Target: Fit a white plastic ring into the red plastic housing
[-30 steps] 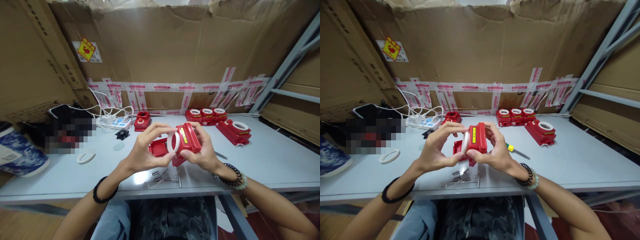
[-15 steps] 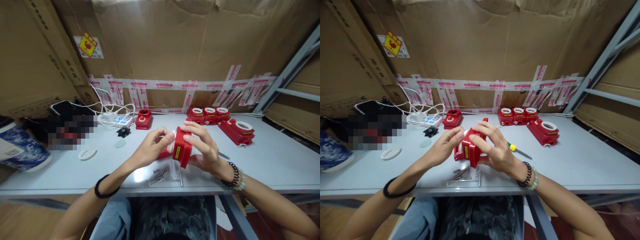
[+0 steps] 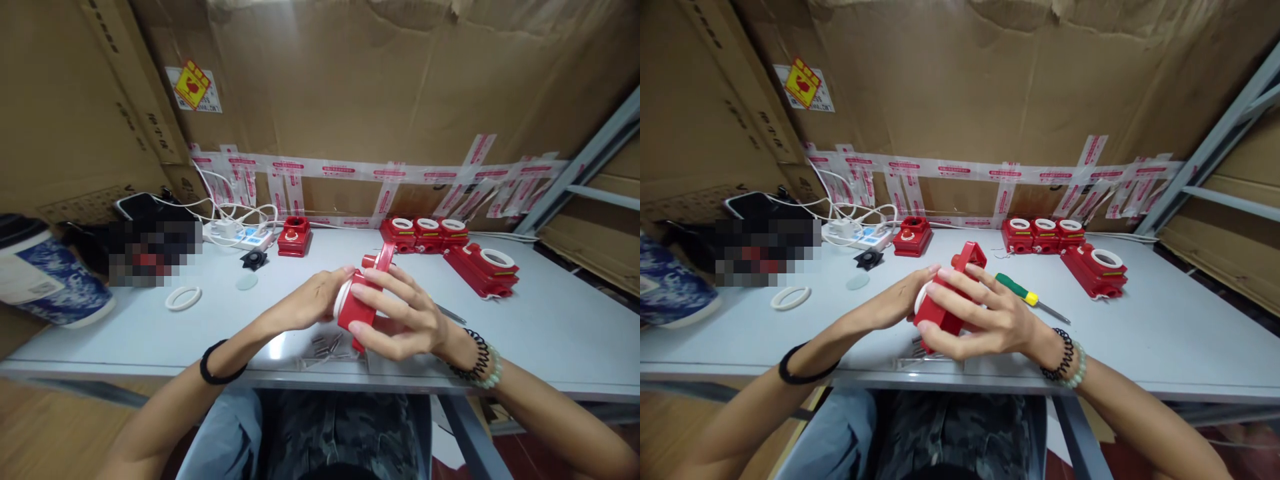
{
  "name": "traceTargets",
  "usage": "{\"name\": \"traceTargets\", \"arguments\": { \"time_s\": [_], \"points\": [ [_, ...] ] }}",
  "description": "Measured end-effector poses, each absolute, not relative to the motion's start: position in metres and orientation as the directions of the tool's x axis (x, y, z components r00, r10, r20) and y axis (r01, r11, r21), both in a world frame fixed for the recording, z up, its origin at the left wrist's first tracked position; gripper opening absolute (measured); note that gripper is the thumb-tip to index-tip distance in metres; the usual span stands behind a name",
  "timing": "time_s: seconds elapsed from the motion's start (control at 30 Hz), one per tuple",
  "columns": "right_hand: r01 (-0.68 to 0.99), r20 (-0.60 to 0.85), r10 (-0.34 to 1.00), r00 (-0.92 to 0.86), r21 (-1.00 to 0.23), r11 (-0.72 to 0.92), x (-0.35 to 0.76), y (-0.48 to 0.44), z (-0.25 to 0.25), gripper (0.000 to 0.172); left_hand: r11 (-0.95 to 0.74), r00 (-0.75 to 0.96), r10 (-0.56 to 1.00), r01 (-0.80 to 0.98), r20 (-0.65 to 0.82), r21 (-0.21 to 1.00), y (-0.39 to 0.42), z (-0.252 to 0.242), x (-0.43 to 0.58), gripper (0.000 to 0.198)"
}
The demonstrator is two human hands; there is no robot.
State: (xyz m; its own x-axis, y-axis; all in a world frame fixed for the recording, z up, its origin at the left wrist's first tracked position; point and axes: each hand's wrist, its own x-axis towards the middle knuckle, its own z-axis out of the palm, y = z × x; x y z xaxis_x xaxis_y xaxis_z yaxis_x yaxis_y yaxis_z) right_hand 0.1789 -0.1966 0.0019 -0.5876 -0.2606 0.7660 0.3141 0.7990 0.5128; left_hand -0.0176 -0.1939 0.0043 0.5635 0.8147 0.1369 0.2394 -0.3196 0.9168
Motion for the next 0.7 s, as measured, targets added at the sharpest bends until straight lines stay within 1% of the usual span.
{"name": "traceTargets", "arguments": {
  "time_s": [0.1, 0.13, 0.2, 0.23, 0.27, 0.3, 0.33, 0.4, 0.43, 0.47, 0.5, 0.57, 0.63, 0.7],
  "points": [
    [0.265, 0.751, -0.275, -0.600, 0.511, 0.818, 0.178, -0.197, 0.002, 0.018, -0.449, 0.577, 0.788, 0.296, 0.217, 0.843, -0.193, 0.004, -0.021, 0.050],
    [0.256, 0.751, -0.276, -0.600, 0.507, 0.823, 0.179, -0.197, 0.001, 0.018, -0.468, 0.579, 0.784, 0.316, 0.223, 0.825, -0.194, 0.004, -0.021, 0.049],
    [0.249, 0.753, -0.277, -0.597, 0.502, 0.828, 0.180, -0.193, -0.001, 0.018, -0.438, 0.540, 0.820, 0.375, 0.191, 0.817, -0.196, 0.005, -0.021, 0.054],
    [0.257, 0.766, -0.255, -0.589, 0.477, 0.840, 0.182, -0.191, -0.003, 0.019, -0.416, 0.493, 0.848, 0.397, 0.193, 0.818, -0.198, 0.006, -0.020, 0.059],
    [0.265, 0.790, -0.214, -0.574, 0.427, 0.865, 0.183, -0.188, -0.005, 0.022, -0.412, 0.431, 0.873, 0.397, 0.230, 0.820, -0.200, 0.007, -0.019, 0.062],
    [0.266, 0.821, -0.161, -0.548, 0.353, 0.897, 0.184, -0.185, -0.007, 0.029, -0.446, 0.372, 0.875, 0.363, 0.311, 0.818, -0.201, 0.007, -0.019, 0.061],
    [0.261, 0.854, -0.091, -0.512, 0.256, 0.931, 0.184, -0.183, -0.009, 0.040, -0.515, 0.329, 0.846, 0.302, 0.419, 0.803, -0.203, 0.008, -0.018, 0.055],
    [0.239, 0.912, 0.062, -0.406, 0.041, 0.970, 0.185, -0.181, -0.012, 0.068, -0.684, 0.315, 0.718, 0.150, 0.621, 0.714, -0.204, 0.009, -0.019, 0.038],
    [0.222, 0.929, 0.119, -0.349, -0.041, 0.974, 0.185, -0.180, -0.013, 0.079, -0.748, 0.340, 0.645, 0.096, 0.685, 0.657, -0.204, 0.010, -0.020, 0.036],
    [0.210, 0.940, 0.167, -0.299, -0.106, 0.972, 0.185, -0.181, -0.014, 0.085, -0.795, 0.379, 0.579, 0.067, 0.722, 0.603, -0.204, 0.011, -0.021, 0.039],
    [0.202, 0.943, 0.208, -0.259, -0.157, 0.967, 0.184, -0.182, -0.014, 0.088, -0.828, 0.418, 0.529, 0.060, 0.739, 0.558, -0.203, 0.011, -0.022, 0.042],
    [0.190, 0.941, 0.256, -0.219, -0.217, 0.958, 0.184, -0.184, -0.013, 0.088, -0.857, 0.471, 0.479, 0.069, 0.740, 0.511, -0.201, 0.012, -0.023, 0.046],
    [0.180, 0.934, 0.279, -0.224, -0.242, 0.953, 0.184, -0.186, -0.012, 0.089, -0.855, 0.494, 0.477, 0.069, 0.727, 0.514, -0.200, 0.013, -0.024, 0.049],
    [0.178, 0.932, 0.277, -0.232, -0.240, 0.954, 0.185, -0.186, -0.012, 0.090, -0.826, 0.488, 0.520, 0.077, 0.702, 0.558, -0.199, 0.012, -0.024, 0.048]
  ]
}}
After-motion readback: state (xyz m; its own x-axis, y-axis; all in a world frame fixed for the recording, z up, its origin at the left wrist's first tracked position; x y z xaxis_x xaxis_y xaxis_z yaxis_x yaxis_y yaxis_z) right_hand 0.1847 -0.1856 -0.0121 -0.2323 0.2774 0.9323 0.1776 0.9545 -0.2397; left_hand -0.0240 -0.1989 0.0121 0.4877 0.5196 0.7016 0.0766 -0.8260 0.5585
